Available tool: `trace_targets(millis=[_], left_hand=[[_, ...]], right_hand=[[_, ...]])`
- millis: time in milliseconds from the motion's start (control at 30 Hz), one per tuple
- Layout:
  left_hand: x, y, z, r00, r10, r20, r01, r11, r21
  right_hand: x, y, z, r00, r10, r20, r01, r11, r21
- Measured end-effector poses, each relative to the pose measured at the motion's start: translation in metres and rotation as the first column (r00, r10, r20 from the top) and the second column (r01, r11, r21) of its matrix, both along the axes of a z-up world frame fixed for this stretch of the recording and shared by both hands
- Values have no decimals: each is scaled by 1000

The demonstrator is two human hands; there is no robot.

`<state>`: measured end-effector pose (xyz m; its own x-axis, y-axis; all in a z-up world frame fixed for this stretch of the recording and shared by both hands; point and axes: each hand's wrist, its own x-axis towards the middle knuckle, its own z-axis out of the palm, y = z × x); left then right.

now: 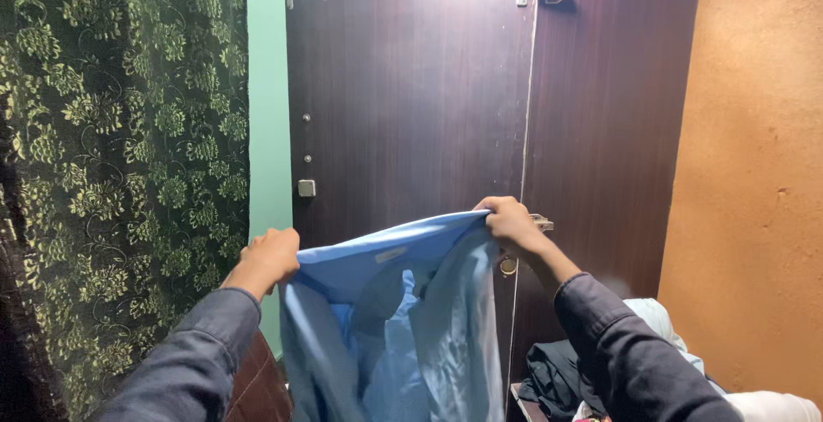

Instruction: The person folds and rolls several garments, including shirts and pants, and places them onto a stack on a nearby surface.

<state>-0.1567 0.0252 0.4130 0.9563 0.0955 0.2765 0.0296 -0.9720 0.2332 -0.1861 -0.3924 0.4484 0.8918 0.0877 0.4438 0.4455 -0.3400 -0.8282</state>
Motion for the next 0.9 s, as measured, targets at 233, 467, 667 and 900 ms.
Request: trace_targets(millis=[233, 467, 667, 900], left_hand=[[12, 23, -62, 966, 130, 223, -143, 989, 42], [34, 11, -67, 995, -86, 53, 78, 323, -943], [51, -1, -49, 799, -403, 446, 544, 169, -822], [-11, -4, 3, 916, -125, 380, 283, 875, -393]], right_hand=[[0, -14, -21, 863, -246, 441, 504, 348, -791], [5, -13, -34, 876, -389, -285, 187, 818, -544], [38, -21, -52, 927, 222, -301, -59, 881, 469], [48, -31, -49, 940, -279, 196, 334, 872, -358]])
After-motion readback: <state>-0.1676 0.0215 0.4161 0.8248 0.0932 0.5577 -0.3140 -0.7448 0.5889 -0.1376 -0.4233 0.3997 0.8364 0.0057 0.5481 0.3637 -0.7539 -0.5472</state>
